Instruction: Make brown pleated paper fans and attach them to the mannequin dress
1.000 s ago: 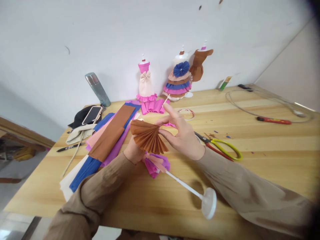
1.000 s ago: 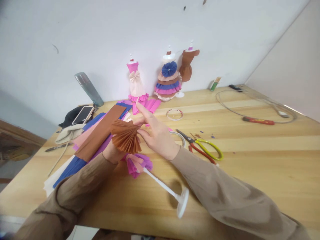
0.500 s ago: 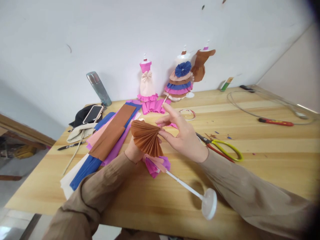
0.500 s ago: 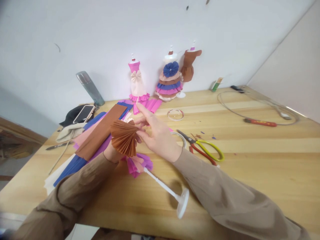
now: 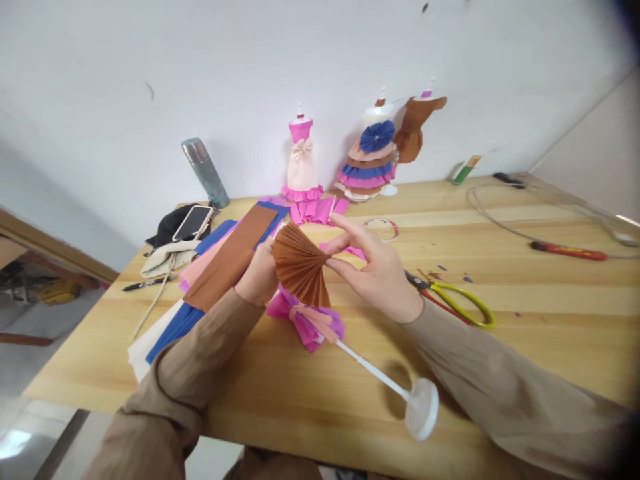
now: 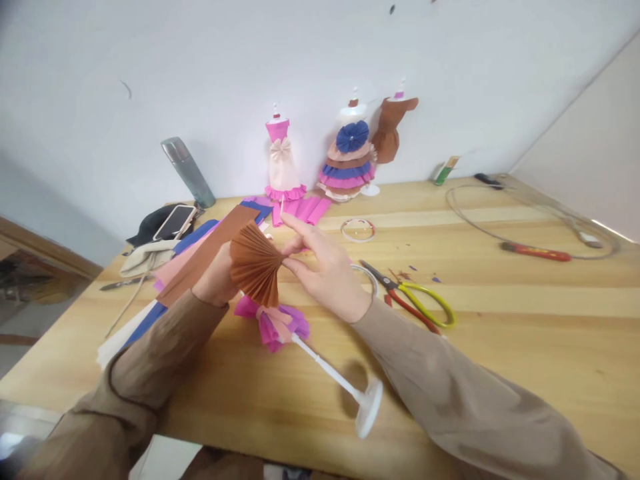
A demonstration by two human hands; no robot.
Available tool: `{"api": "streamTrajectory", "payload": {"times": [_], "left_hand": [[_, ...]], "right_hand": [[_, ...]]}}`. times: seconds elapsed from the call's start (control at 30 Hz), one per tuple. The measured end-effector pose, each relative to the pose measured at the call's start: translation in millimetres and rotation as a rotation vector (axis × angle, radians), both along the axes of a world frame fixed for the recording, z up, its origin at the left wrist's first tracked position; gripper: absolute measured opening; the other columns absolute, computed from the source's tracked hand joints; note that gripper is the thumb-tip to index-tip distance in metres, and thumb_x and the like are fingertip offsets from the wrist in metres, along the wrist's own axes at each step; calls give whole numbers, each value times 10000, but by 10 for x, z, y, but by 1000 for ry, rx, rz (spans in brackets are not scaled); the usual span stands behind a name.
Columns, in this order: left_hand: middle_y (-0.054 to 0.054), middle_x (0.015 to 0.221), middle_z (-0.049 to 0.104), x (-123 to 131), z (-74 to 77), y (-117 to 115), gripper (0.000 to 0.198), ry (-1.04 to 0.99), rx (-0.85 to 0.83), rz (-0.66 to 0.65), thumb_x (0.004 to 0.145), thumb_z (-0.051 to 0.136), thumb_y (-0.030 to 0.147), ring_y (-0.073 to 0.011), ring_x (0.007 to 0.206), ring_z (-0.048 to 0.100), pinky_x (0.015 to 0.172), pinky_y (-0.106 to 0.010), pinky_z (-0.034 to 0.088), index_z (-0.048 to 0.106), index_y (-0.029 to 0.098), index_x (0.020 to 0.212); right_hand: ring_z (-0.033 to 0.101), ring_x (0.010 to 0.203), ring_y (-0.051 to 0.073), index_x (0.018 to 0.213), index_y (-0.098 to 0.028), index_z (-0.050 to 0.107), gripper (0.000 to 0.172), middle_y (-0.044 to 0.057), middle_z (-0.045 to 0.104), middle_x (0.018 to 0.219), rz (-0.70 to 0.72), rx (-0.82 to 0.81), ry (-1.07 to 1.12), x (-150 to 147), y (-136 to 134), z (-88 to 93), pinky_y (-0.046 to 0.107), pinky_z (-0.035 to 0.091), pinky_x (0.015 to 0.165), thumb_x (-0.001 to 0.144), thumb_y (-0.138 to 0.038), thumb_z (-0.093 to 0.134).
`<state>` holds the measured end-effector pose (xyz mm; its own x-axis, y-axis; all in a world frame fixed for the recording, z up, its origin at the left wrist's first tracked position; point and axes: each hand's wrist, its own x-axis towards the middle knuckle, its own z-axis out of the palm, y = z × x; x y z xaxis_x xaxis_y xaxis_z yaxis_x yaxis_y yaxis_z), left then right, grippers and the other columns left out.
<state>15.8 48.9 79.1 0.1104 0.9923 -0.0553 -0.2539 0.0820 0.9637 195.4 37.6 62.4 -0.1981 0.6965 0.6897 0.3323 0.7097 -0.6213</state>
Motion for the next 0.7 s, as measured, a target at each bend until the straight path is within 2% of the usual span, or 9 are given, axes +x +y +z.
{"api": "streamTrajectory", "payload": {"times": [0.07, 0.17, 0.23, 0.3, 0.37, 0.47, 0.57, 0.7], "left_hand": [[-57, 724, 711, -158, 101, 55, 184, 82, 23, 23, 570, 793, 158, -134, 633, 638, 597, -240, 523, 696, 107, 718], [-62, 794, 729, -398, 244, 64, 159, 66, 142, 275, 619, 705, 144, -59, 493, 558, 423, -164, 399, 700, 120, 777], [-65, 809, 730, -509, 303, -16, 134, 136, 258, 407, 656, 673, 145, -49, 473, 541, 406, -159, 386, 701, 130, 786], [-64, 827, 730, -565, 309, -153, 99, 208, 363, 484, 696, 658, 161, -51, 487, 543, 406, -161, 386, 704, 141, 781], [-57, 844, 730, -580, 260, -305, 87, 257, 417, 511, 724, 651, 164, -48, 488, 537, 419, -169, 402, 712, 153, 785], [-47, 843, 731, -577, 130, -480, 91, 260, 435, 508, 759, 651, 172, -54, 488, 541, 431, -184, 415, 727, 169, 810], [-44, 813, 728, -590, 26, -548, 100, 239, 394, 492, 771, 644, 168, -63, 491, 548, 438, -193, 420, 736, 173, 809], [-26, 697, 699, -634, -21, -562, 120, 268, 366, 475, 790, 625, 161, -71, 475, 532, 426, -195, 409, 744, 173, 798]], "right_hand": [[677, 788, 196, 1361, -251, 482, 545, 13, 680, 817, 38, -78, 38, -13, -2, -23, 400, 557, 825, 841, -217, 642], [662, 745, 182, 1357, -233, 485, 553, 14, 680, 802, 145, -177, 63, -57, -1, -94, 388, 556, 801, 828, -225, 644], [658, 724, 170, 1349, -235, 497, 549, 11, 683, 799, 243, -237, 14, -100, 1, -163, 371, 556, 774, 819, -197, 633], [659, 705, 159, 1346, -237, 506, 559, 7, 691, 806, 344, -307, -63, -146, 6, -237, 351, 557, 740, 803, -161, 614], [664, 707, 158, 1335, -226, 522, 567, 11, 700, 815, 399, -379, -116, -185, 11, -308, 338, 561, 715, 780, -147, 604], [670, 716, 163, 1317, -196, 542, 558, 30, 716, 837, 396, -473, -132, -221, 16, -399, 329, 569, 690, 764, -149, 596], [666, 697, 153, 1324, -183, 535, 556, 35, 720, 847, 391, -516, -135, -228, 14, -475, 327, 577, 693, 772, -148, 590], [669, 706, 150, 1309, -178, 548, 526, 29, 715, 820, 378, -500, -169, -219, 17, -548, 332, 583, 717, 785, -151, 595]]}}
